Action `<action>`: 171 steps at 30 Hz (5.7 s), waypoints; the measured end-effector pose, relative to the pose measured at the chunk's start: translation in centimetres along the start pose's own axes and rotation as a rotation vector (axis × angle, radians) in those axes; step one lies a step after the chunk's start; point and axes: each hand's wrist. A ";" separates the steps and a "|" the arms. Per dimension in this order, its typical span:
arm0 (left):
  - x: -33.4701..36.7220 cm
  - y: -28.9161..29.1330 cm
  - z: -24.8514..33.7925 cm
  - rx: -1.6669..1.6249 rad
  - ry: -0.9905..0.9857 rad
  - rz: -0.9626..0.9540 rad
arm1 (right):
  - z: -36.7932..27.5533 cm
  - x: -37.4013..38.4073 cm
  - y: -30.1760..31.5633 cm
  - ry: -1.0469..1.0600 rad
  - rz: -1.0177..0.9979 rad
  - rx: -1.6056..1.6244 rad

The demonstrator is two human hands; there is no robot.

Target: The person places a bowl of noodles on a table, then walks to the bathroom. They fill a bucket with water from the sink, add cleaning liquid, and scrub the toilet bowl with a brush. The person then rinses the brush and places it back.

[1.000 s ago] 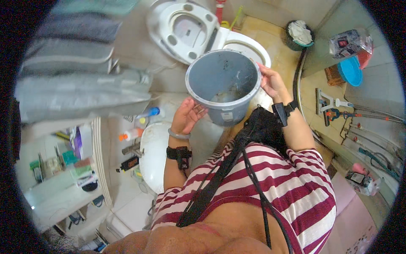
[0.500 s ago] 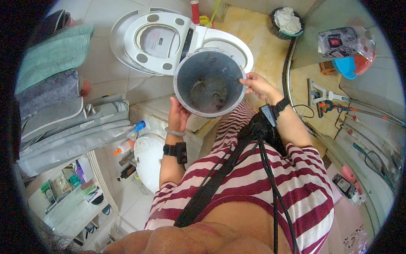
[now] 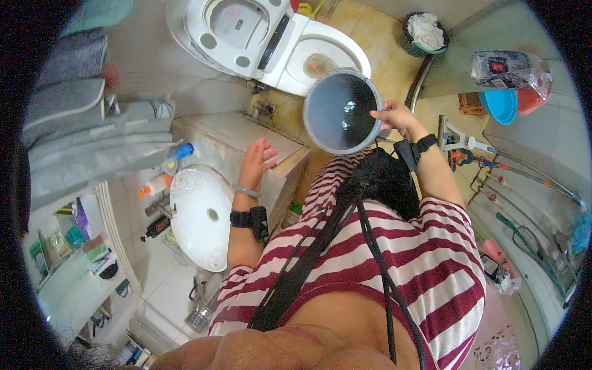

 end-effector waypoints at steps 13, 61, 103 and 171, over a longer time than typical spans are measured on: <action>-11.4 5.1 -12.3 -0.162 0.222 0.271 | 11.2 8.7 -0.8 -0.194 -0.022 -0.301; -7.4 5.2 -53.4 0.204 0.301 0.959 | 12.2 1.1 -15.5 0.200 0.028 -0.207; -11.9 2.2 -26.8 0.175 -0.501 0.057 | 14.8 -7.9 -23.8 1.409 -1.057 -0.897; -9.7 -12.8 -35.9 -0.396 -0.098 -0.727 | 24.7 18.9 -5.0 0.347 -0.016 -0.799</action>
Point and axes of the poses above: each hand's wrist, its own x-axis towards the middle knuckle, its own y-axis out of the back of the hand, z = x × y, and after that the axes turned 11 degrees about z, right-handed
